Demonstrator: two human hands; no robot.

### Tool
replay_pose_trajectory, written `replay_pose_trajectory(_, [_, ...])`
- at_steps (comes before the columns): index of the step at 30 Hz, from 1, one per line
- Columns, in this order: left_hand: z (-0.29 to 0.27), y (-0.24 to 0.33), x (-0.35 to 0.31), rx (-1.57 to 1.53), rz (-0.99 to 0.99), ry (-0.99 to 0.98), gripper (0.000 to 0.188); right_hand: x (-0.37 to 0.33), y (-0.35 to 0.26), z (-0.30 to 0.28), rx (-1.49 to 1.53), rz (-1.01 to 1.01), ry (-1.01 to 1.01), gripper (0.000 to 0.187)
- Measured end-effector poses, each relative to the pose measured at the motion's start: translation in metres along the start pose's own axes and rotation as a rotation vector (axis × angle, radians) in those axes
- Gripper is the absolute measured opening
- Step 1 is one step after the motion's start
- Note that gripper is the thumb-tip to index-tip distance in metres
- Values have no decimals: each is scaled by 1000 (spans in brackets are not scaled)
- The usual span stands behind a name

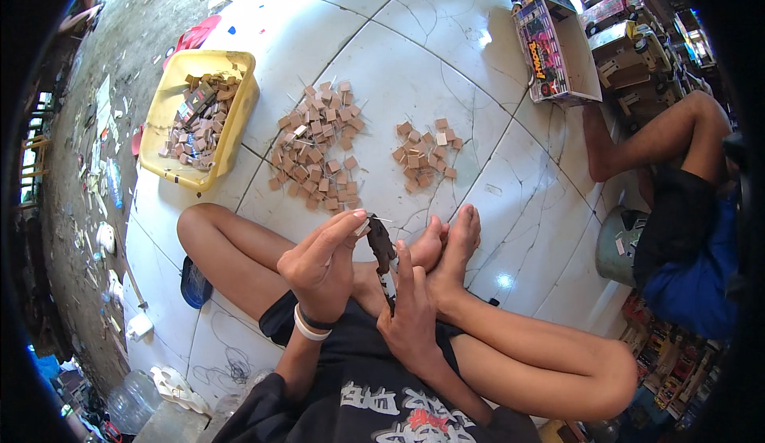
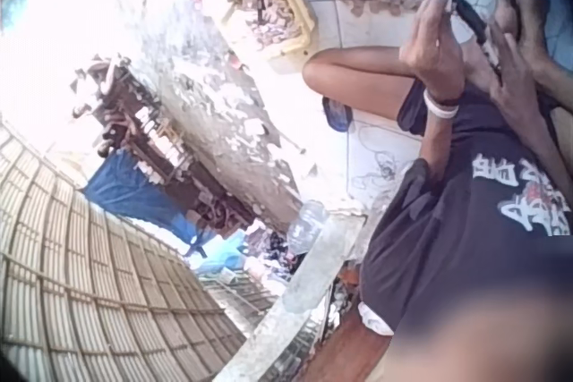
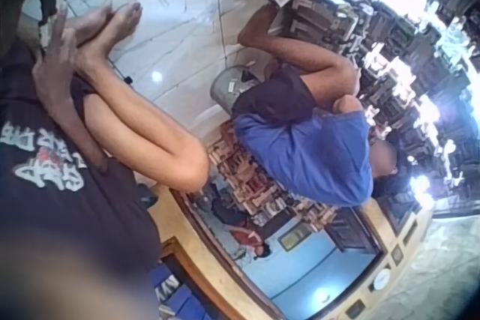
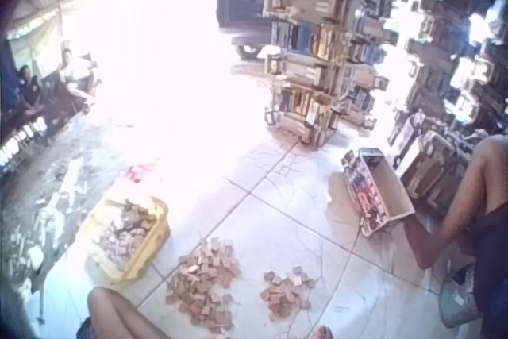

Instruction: The person sits cross-legged on a tiled floor and repeatedly inserts a thin wire into small rectangular cardboard blocks using a metal tool. The person picks up each block, aligns the wire, and pushes it into the block before placing the finished unit on the floor. A yellow bin and scattered blocks are visible nearby.

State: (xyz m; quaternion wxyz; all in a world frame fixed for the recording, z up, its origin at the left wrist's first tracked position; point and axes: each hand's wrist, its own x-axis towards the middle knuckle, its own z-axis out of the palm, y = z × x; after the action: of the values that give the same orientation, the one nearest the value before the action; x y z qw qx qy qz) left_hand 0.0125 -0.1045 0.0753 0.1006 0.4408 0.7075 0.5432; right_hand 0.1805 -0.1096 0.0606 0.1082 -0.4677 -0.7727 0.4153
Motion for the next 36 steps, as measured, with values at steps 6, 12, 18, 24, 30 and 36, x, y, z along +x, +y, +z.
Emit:
replay_pose_trajectory(6, [-6,-2,2,57,-118,-69,27,3,5,4,15,-8,-4,86])
replay_pose_trajectory(12, [-19,-17,19,-395,-437,-173,19,10,13,-6,68,-134,266,75])
replay_pose_trajectory(18, [-39,-17,38,-470,-515,-307,24,2,16,-22,384,-62,-32,71])
replay_pose_trajectory(24, [-46,-9,46,-416,-498,-376,24,0,12,-22,446,-126,-184,75])
replay_pose_trajectory(30, [-44,-7,45,-425,-497,-427,25,5,4,-23,514,-139,-213,75])
replay_pose_trajectory(36, [-42,-10,41,-442,-487,-397,24,3,2,-26,497,-118,-226,75])
